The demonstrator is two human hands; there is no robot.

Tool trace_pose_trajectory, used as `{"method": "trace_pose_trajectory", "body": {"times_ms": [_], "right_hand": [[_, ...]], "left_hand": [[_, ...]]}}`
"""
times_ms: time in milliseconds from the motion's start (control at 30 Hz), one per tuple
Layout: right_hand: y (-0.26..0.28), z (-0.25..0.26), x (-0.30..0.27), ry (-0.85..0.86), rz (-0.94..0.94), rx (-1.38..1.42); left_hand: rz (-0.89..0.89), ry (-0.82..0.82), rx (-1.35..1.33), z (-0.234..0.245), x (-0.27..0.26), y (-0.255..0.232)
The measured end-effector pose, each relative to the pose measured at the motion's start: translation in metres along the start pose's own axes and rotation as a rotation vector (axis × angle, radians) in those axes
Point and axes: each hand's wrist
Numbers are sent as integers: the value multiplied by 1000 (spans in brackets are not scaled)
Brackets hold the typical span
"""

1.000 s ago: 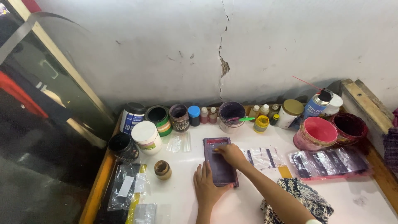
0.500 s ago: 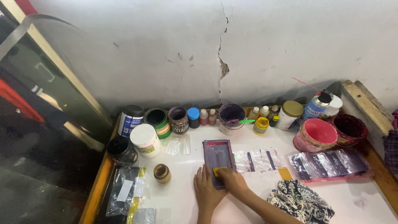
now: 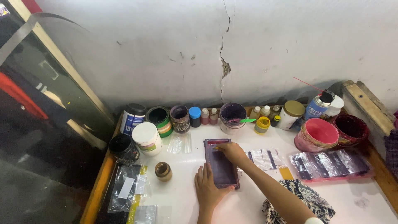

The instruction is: The person uses a yellow squeegee to spread purple ink across a screen printing frame. They then wipe the white work surface with a patterned cloth. Finally, they stir a container of dark purple ink with a green-handled tool.

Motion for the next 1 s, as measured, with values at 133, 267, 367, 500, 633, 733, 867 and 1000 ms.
{"method": "trace_pose_trajectory", "body": {"times_ms": [133,267,367,500,633,733,867,1000], "right_hand": [[-7,-29,2,13,18,-87],[6,-38,-34,-22,29,-171],[5,-56,-61,-73,24,-184],[13,-78,-99,-78,53,-224],[38,-72,-108,77,-9,-257],[47,-57,-94,105,-13,-289],[43,-13,-58,162,-242,68],[36,-3,-31,-44,-269,44]], "left_hand": [[50,38,7,2,1,-2],[-11,-28,3,3,0,-2],[-20,-44,-13,-2,2,1],[-25,-18,18,-15,-4,13],[-22,23,-6,-15,-6,16],[-43,56,63,-13,-6,15],[-82,-62,1,-3,-1,6],[-55,-37,11,-4,-1,5]]}}
Point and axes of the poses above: each hand's wrist, its own x-axis towards the middle knuckle, its own z-axis out of the back of the hand, y = z × x, and after that the axes turned 11 degrees about -x, right-handed
